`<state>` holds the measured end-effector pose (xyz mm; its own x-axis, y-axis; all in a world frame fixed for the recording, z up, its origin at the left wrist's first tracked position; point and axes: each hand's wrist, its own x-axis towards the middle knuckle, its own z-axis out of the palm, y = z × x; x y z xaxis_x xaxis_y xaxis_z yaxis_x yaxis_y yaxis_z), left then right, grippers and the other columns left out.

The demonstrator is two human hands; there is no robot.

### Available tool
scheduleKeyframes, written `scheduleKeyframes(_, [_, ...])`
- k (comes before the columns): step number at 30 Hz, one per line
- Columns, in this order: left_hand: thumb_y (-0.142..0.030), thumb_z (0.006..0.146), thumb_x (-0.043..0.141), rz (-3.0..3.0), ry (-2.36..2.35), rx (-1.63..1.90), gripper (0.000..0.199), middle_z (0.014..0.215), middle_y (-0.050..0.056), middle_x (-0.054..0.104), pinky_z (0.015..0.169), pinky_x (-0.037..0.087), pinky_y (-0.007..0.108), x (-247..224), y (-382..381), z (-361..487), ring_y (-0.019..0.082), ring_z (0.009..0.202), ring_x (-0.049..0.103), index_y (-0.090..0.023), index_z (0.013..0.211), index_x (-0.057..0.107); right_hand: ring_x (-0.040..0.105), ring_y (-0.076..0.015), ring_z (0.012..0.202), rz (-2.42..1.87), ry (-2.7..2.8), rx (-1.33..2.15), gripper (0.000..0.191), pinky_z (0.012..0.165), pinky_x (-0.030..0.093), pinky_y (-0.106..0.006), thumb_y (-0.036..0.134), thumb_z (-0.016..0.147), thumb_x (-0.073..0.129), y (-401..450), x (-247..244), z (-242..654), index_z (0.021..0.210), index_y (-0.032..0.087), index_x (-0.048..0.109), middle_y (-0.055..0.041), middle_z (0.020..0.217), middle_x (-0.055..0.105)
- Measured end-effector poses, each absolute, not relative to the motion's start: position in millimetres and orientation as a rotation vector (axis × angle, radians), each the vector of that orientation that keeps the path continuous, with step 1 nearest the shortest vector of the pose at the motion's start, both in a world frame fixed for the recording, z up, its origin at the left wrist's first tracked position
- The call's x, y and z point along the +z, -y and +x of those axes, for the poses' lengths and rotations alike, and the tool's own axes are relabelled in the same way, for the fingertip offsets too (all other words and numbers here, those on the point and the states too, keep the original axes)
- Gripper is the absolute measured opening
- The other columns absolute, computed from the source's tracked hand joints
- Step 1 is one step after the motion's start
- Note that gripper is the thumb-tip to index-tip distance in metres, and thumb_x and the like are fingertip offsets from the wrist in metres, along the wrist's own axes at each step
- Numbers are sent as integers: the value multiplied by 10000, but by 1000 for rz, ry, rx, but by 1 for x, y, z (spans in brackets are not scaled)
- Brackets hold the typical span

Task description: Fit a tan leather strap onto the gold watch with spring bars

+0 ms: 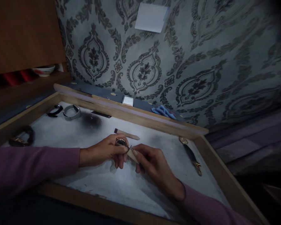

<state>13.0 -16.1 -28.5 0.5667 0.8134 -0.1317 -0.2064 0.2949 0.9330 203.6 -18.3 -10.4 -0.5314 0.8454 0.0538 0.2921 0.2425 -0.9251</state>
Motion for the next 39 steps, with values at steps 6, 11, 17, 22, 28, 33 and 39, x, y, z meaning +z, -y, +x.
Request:
scheduleKeyframes(6, [-343, 816, 625, 1048, -697, 758, 224, 610, -19, 614, 395, 410, 193, -26, 17, 13, 105, 430, 584, -184, 812, 467, 553, -100, 443, -1046, 2009, 1194, 342, 446, 413, -209, 405, 931, 499, 18, -14, 205, 822, 128, 668, -16, 595, 614])
scheduleKeyframes(11, [-333, 814, 625, 1056, -698, 761, 216, 599, -21, 615, 388, 420, 189, -26, 16, 14, 108, 433, 592, -185, 800, 469, 550, -97, 436, -1036, 1989, 1218, 326, 438, 411, -203, 391, 930, 504, 18, -15, 205, 783, 136, 644, -4, 568, 597])
scheduleKeyframes(17, [-330, 804, 631, 1048, -701, 766, 217, 588, -25, 609, 382, 418, 186, -26, 16, 14, 106, 426, 586, -184, 793, 471, 548, -88, 433, -1030, 1962, 1235, 317, 432, 406, -198, 389, 922, 514, 18, -13, 204, 780, 137, 642, -12, 615, 611])
scheduleKeyframes(22, [-320, 806, 627, 1035, -686, 772, 206, 593, -23, 613, 381, 422, 188, -28, 16, 14, 107, 424, 587, -184, 798, 472, 535, -90, 420, -1049, 1939, 1265, 330, 419, 401, -198, 409, 917, 515, 18, -13, 204, 799, 132, 649, -4, 581, 594])
scheduleKeyframes(28, [-349, 800, 644, 1050, -688, 769, 237, 590, -25, 616, 382, 418, 187, -30, 15, 13, 112, 427, 590, -182, 809, 476, 545, -95, 430, -1065, 1930, 1281, 365, 427, 412, -201, 440, 913, 520, 18, -13, 203, 808, 122, 666, -17, 592, 607])
scheduleKeyframes(33, [-300, 818, 611, 1054, -684, 766, 178, 597, -24, 617, 389, 421, 185, -30, 15, 13, 108, 435, 595, -183, 805, 478, 541, -87, 422, -1042, 1909, 1304, 376, 420, 418, -201, 459, 903, 539, 17, -11, 202, 801, 126, 681, -24, 628, 623])
scheduleKeyframes(39, [-310, 811, 615, 1057, -699, 755, 186, 579, -30, 608, 388, 418, 186, -27, 16, 13, 103, 432, 588, -183, 806, 479, 542, -84, 423, -1024, 1922, 1296, 371, 418, 413, -200, 446, 905, 537, 17, -11, 202, 810, 122, 692, -26, 637, 631])
